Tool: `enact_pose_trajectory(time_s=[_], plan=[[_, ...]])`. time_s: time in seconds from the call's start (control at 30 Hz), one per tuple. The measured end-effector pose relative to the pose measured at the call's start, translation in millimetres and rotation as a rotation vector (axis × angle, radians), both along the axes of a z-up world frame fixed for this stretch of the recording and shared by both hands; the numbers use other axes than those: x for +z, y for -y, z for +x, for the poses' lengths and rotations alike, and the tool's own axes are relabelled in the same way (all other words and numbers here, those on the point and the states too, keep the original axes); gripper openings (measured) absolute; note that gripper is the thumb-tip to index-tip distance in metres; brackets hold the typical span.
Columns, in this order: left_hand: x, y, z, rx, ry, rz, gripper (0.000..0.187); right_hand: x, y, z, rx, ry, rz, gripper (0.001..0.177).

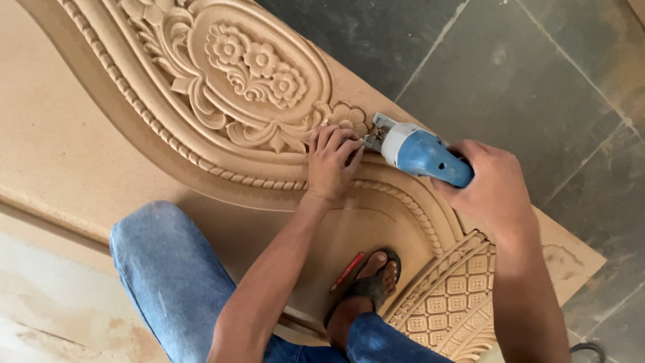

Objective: The person uses a handheld electric carving tool to shape and refine a floral pattern on a large wooden panel. The person guides the tool along the carved lines while sitting on the floor.

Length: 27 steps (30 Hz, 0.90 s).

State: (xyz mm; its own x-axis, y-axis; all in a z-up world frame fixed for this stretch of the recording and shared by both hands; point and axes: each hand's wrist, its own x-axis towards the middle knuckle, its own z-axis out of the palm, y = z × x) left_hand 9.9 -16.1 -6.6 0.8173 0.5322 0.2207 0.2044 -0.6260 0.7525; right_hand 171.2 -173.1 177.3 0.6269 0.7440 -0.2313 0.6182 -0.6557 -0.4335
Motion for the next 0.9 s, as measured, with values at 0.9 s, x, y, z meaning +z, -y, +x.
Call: enact_pose_trajectory(time_s=[0.9], plan=[[1.4,-34.2,-50.1,0.531,0.158,-0.207,0.01,-8.2,2.1,5.8,-0.011,-0.024,-0.245,0.029]])
